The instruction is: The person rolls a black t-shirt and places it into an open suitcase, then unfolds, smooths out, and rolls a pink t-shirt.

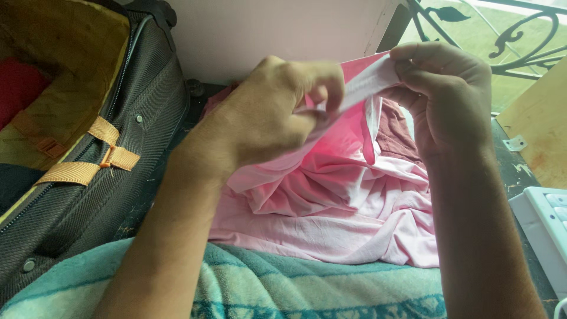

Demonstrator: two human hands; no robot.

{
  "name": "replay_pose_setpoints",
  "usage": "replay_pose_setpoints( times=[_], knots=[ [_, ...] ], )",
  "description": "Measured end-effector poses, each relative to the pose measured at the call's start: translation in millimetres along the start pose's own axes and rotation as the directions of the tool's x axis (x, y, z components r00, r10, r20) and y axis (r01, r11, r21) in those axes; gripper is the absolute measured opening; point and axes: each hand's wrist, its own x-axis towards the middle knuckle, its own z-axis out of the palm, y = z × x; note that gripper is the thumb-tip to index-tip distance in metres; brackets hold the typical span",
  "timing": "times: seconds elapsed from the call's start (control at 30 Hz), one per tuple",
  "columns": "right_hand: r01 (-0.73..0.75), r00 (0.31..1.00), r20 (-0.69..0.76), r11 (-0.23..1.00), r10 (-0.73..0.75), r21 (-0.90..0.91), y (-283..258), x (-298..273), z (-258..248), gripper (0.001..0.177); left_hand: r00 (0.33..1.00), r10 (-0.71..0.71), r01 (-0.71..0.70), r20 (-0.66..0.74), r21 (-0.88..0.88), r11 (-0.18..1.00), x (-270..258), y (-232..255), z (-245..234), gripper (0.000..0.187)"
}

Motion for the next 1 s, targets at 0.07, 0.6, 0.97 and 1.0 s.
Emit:
replay_pose_setpoints(
  times=[0.07,0.6,0.97,1.0],
  knots=[
    [0.01,1.0,0.001,1.0,-0.01,-0.009,-2.8,-0.5,2.4,0.013,0.971,-0.158,0.153,0.177,0.042,0.987,-3.8,10.8,-5.1,0.027],
    [0.006,1.0,0.009,1.0,-0.007,0.02,-15.2,-5.7,17.9,0.018,0.811,-0.584,0.575,0.025,0.144,0.805,5.2,-1.6,82.5,0.074],
    [0.174,0.96,-0.188,0.968,-0.208,-0.183,13.2,12.9,-21.9,0.029,0.887,-0.274,0.306,-0.372,0.03,0.952,7.3,-2.2,71.8,0.006],
    [0.227,0.944,-0.177,0.937,-0.278,-0.264,16.0,13.2,-23.9,0.023,0.887,-0.277,0.307,-0.37,0.021,0.952,9.3,2.6,66.3,0.005]
  ],
)
